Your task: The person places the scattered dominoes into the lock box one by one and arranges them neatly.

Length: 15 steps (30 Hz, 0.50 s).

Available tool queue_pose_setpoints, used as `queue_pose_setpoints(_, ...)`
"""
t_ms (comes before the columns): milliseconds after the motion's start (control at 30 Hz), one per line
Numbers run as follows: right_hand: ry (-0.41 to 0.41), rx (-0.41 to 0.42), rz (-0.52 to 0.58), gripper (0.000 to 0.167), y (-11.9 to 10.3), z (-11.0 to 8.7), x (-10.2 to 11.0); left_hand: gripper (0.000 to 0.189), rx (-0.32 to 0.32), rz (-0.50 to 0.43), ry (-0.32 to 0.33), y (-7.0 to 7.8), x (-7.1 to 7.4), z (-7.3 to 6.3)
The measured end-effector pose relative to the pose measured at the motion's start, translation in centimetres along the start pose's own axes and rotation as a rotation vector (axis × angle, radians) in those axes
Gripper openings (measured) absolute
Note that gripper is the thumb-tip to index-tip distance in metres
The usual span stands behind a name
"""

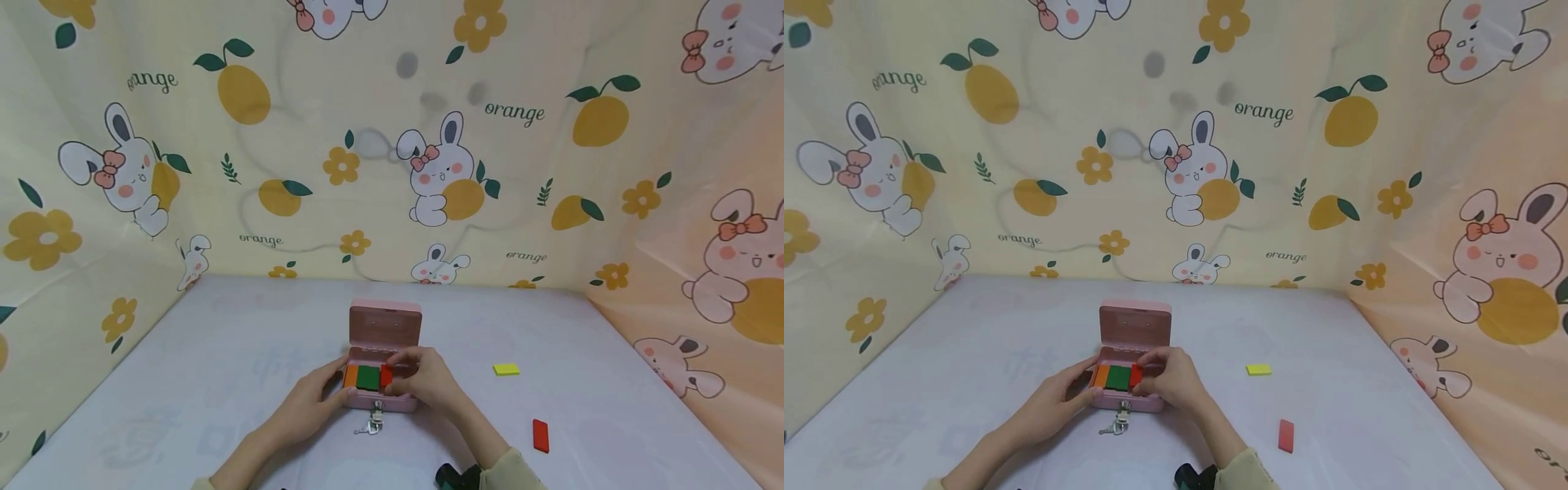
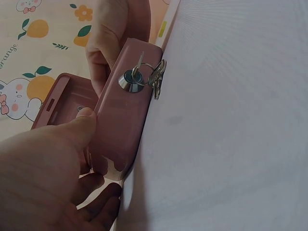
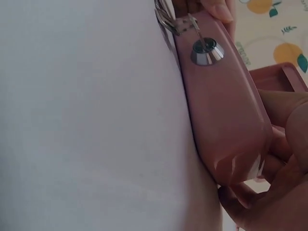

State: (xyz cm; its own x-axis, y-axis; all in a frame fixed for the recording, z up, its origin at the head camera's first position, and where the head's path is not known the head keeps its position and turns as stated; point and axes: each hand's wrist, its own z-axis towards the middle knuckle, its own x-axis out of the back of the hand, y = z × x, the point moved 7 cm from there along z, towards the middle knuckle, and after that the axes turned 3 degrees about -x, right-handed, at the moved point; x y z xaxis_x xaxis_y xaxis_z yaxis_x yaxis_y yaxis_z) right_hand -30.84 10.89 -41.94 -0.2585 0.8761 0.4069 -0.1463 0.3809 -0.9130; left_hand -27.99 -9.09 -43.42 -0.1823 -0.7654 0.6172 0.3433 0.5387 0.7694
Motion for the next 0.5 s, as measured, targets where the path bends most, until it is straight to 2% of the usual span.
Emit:
queue_pose_setpoints(200, -0.006, 0.055, -0.117, 0.049, -0.23, 0.40, -0.11, 0.068, -0.001, -0.007, -0.006, 0.04, 0.02, 0.03)
queue_pose_setpoints(367, 0.011, 0.069, -0.194, 0.049, -0.16, 0.60, -0.27, 0.067, -0.007, -0.007, -0.009, 0.11, -0.05, -0.05)
queue_pose_setpoints(500, 0.028, 0.061, -0.212, 0.048, -0.30, 0.68, -0.38, 0.067, 0.001, -0.003, -0.005, 0.16, -0.01, -0.07)
